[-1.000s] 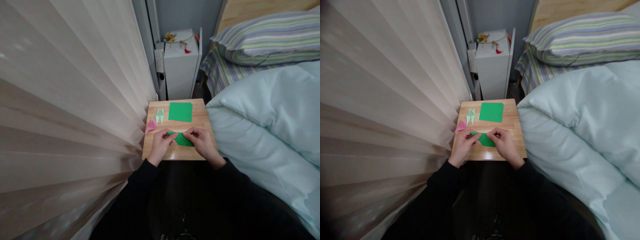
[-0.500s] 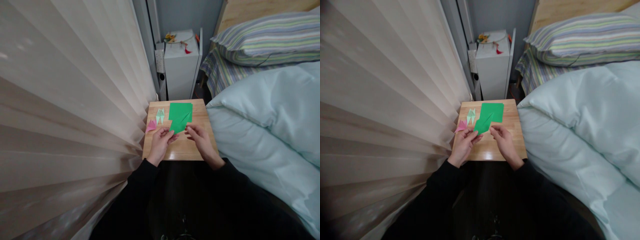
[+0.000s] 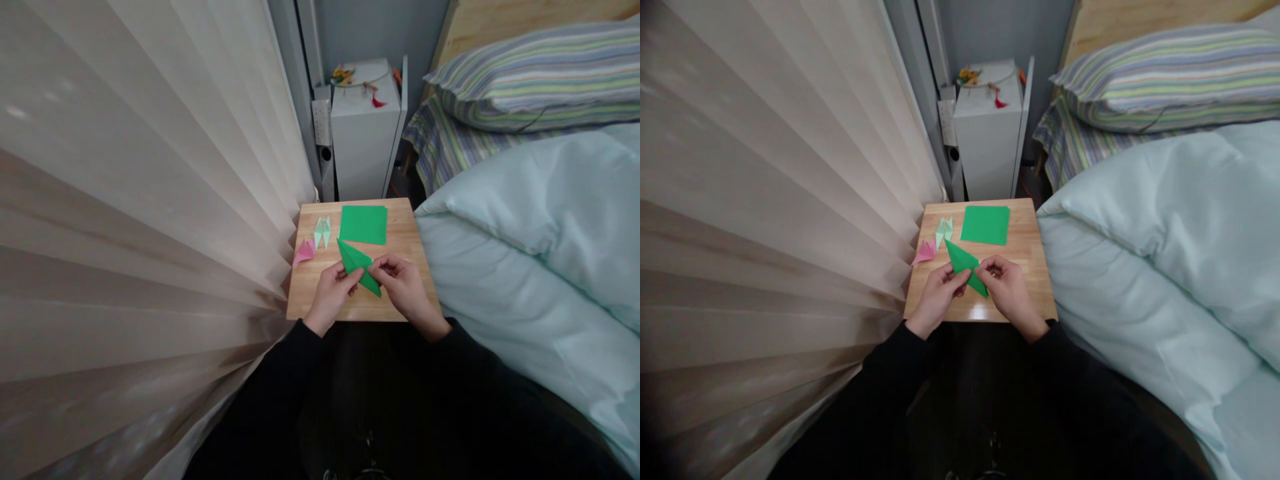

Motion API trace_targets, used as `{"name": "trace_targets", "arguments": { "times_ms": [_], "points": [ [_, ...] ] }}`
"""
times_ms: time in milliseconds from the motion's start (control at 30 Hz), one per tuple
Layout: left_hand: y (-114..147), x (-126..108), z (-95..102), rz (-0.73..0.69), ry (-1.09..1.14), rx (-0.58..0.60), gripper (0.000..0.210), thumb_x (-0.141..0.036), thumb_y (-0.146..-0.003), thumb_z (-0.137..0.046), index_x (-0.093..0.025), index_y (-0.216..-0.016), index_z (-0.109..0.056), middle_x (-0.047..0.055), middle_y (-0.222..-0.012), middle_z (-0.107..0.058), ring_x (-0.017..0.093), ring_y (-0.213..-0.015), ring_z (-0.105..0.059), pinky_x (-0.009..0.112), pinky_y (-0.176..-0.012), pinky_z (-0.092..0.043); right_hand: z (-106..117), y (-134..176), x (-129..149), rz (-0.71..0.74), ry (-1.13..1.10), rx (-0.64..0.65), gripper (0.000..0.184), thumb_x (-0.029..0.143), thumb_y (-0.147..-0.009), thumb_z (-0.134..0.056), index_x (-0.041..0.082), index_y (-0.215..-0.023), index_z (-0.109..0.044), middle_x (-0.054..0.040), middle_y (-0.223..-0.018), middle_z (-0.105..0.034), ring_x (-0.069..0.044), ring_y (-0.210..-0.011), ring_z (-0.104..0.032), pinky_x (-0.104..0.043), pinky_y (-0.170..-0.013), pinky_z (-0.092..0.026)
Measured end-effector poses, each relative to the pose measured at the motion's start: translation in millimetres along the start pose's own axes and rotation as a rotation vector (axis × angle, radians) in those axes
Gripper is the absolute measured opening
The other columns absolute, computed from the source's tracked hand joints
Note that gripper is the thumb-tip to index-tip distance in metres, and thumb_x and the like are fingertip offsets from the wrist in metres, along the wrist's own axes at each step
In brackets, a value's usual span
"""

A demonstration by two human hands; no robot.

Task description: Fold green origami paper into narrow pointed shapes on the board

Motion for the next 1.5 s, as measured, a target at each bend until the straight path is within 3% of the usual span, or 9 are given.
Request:
{"name": "trace_targets", "arguments": {
  "times_ms": [167, 333, 467, 700, 900, 1067, 1367, 1500],
  "points": [
    [-2, -5, 0.5, -0.011, -0.001, 0.043, 0.036, -0.045, -0.071, -0.085, -0.014, -0.082, -0.070, -0.003, -0.063, -0.057, 0.007, -0.051, -0.043, 0.024, -0.051, -0.031, -9, 3, 1, 0.001, 0.044, 0.081, 0.025, 0.043, -0.074, -0.077, 0.021, -0.072, -0.067, 0.0005, -0.066, -0.064, -0.014, -0.060, -0.053, -0.029, -0.059, -0.043],
    [-1, -7, -2.8, 0.003, -0.021, 0.072, 0.034, -0.043, -0.070, -0.085, -0.015, -0.078, -0.068, -0.005, -0.058, -0.052, 0.006, -0.048, -0.038, 0.024, -0.048, -0.027, -5, 4, 9, 0.058, 0.137, 0.046, 0.030, 0.042, -0.084, -0.067, 0.022, -0.062, -0.063, 0.0008, -0.059, -0.058, -0.015, -0.059, -0.050, -0.030, -0.059, -0.040],
    [-1, -6, 2.7, 0.010, -0.001, 0.021, 0.030, -0.039, -0.069, -0.085, -0.016, -0.076, -0.067, -0.004, -0.060, -0.054, 0.006, -0.048, -0.039, 0.023, -0.048, -0.026, -9, 4, 7, 0.051, 0.152, 0.066, 0.035, 0.048, -0.087, -0.064, 0.021, -0.064, -0.065, 0.0001, -0.060, -0.059, -0.016, -0.060, -0.052, -0.031, -0.060, -0.040],
    [-1, -10, 12.3, -0.057, -0.030, -0.083, 0.022, -0.034, -0.070, -0.086, -0.016, -0.072, -0.072, -0.001, -0.068, -0.066, 0.011, -0.063, -0.054, 0.025, -0.062, -0.043, -19, 6, -5, -0.019, 0.125, 0.162, 0.030, 0.045, -0.081, -0.072, 0.020, -0.066, -0.065, 0.0023, -0.059, -0.057, -0.015, -0.058, -0.050, -0.030, -0.059, -0.038],
    [3, 5, 7.7, 0.079, 0.232, -0.112, 0.028, -0.033, -0.062, -0.092, -0.015, -0.079, -0.080, 0.005, -0.080, -0.077, 0.014, -0.074, -0.065, 0.028, -0.079, -0.051, -25, 7, -10, -0.049, 0.056, 0.203, 0.025, 0.044, -0.076, -0.077, 0.019, -0.073, -0.072, -0.0006, -0.070, -0.068, -0.016, -0.066, -0.057, -0.030, -0.065, -0.045],
    [6, 5, 7.3, 0.102, 0.256, -0.136, 0.030, -0.033, -0.057, -0.095, -0.014, -0.075, -0.081, 0.006, -0.078, -0.077, 0.014, -0.073, -0.065, 0.029, -0.079, -0.051, -28, 9, -13, -0.056, 0.011, 0.177, 0.025, 0.044, -0.076, -0.076, 0.019, -0.076, -0.075, -0.0022, -0.073, -0.072, -0.016, -0.066, -0.057, -0.030, -0.064, -0.045],
    [9, 22, 10.4, 0.146, 0.190, -0.166, 0.029, -0.034, -0.063, -0.092, -0.014, -0.081, -0.080, 0.006, -0.081, -0.076, 0.015, -0.076, -0.064, 0.029, -0.077, -0.049, -24, 11, -23, -0.072, 0.055, 0.104, 0.027, 0.044, -0.077, -0.072, 0.018, -0.071, -0.069, 0.0003, -0.065, -0.062, -0.014, -0.060, -0.049, -0.028, -0.057, -0.037],
    [3, 20, 15.4, 0.058, 0.173, -0.178, 0.029, -0.036, -0.064, -0.091, -0.013, -0.077, -0.078, 0.005, -0.076, -0.074, 0.015, -0.074, -0.063, 0.029, -0.078, -0.048, -25, 12, -23, -0.037, 0.092, 0.074, 0.028, 0.045, -0.079, -0.071, 0.018, -0.072, -0.068, 0.0002, -0.064, -0.062, -0.014, -0.060, -0.049, -0.029, -0.057, -0.037]
  ]
}}
Point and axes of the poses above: each hand's wrist, its own y-axis away from the middle knuckle, its own z-axis out of the back of the hand, x = y × z, the point moved 10 cm from there along -y, towards the middle knuckle
